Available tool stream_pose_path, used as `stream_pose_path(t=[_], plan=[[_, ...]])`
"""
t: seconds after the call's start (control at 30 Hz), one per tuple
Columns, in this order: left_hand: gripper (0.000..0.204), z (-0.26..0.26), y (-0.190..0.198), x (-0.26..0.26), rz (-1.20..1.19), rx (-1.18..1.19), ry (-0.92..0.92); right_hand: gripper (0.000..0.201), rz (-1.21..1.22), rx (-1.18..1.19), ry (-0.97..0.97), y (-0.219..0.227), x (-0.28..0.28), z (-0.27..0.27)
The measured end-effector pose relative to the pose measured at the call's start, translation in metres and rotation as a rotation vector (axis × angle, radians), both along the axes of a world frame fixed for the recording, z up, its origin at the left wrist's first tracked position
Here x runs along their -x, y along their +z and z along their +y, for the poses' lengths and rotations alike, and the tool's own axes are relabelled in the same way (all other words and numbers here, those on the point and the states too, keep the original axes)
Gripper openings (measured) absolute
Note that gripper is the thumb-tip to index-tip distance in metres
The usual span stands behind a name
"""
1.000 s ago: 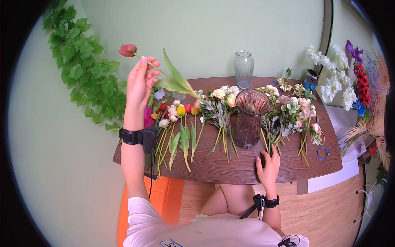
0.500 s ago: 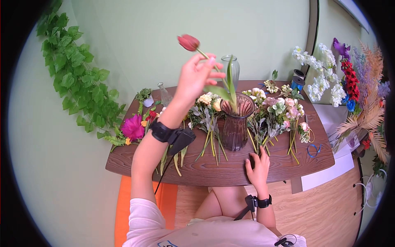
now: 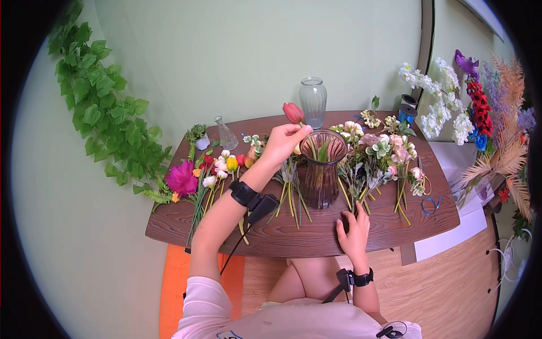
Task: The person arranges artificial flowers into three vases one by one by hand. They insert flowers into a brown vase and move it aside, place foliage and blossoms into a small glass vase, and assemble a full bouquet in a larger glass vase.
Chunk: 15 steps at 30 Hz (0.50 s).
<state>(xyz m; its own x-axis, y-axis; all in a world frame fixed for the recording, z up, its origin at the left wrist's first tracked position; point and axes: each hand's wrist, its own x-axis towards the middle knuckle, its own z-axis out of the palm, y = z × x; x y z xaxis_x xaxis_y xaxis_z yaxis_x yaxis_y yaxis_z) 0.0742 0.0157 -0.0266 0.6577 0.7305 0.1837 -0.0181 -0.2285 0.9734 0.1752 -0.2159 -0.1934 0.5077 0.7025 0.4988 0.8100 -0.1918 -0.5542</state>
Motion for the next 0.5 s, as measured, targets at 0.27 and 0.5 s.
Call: stream_pose_path(t=[0.27, 0.5], plan=[[0.027, -0.003, -0.006, -0.006, -0.183, 0.206, 0.01, 0.027, -0.005, 0.001, -0.001, 0.0, 0.0, 0.001], [0.051, 0.004, -0.008, -0.014, -0.273, 0.232, 0.057, 0.027, -0.011, 0.01, -0.005, 0.001, 0.001, 0.001]])
